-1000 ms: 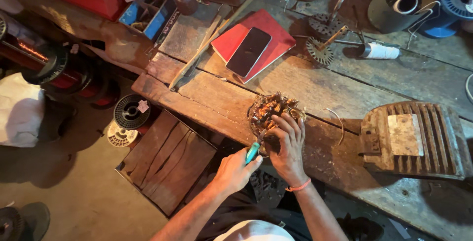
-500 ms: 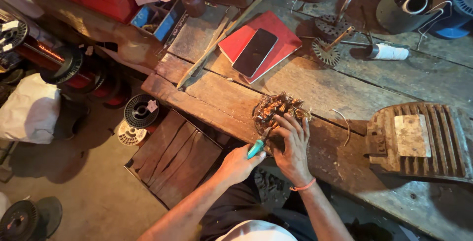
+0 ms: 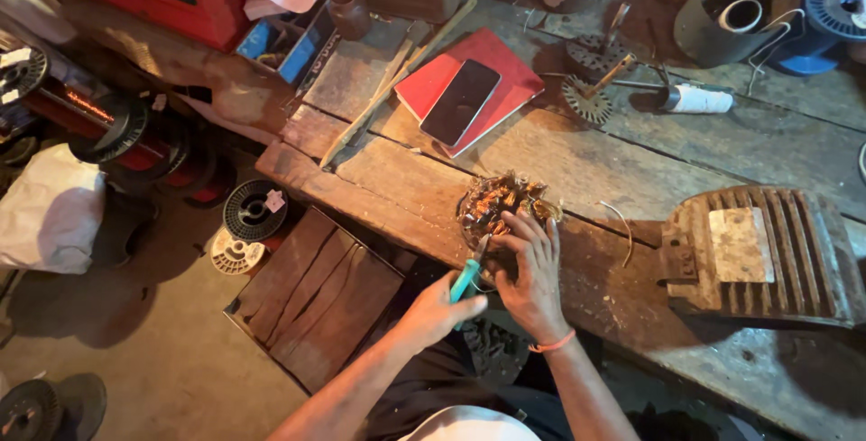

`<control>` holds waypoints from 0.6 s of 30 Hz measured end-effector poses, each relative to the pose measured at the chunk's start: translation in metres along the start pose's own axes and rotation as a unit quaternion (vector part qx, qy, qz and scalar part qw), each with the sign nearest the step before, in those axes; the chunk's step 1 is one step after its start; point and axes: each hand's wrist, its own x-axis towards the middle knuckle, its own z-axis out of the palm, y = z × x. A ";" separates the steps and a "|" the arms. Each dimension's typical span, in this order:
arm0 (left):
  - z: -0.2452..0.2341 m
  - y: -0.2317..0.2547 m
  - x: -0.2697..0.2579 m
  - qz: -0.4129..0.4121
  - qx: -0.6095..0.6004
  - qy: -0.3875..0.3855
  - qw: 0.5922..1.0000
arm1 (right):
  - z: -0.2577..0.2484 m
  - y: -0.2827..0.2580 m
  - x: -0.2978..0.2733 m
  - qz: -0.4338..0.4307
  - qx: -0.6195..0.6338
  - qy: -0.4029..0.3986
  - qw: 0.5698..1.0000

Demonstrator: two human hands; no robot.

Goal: The person uses pliers to cut and remove copper wire from a circular electrical component on a workbench. The person repeatedly snips and pulls wire segments, gradually clearing the component.

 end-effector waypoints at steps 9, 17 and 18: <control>-0.009 0.011 0.002 -0.022 0.120 -0.015 0.992 | 0.000 0.003 0.000 0.020 0.053 -0.016 0.998; 0.006 0.022 -0.004 -0.094 0.034 0.024 0.995 | 0.001 0.004 -0.001 0.009 0.072 -0.012 0.997; 0.008 0.022 -0.005 -0.108 0.021 0.035 0.993 | 0.000 0.005 -0.002 0.013 0.070 -0.013 0.997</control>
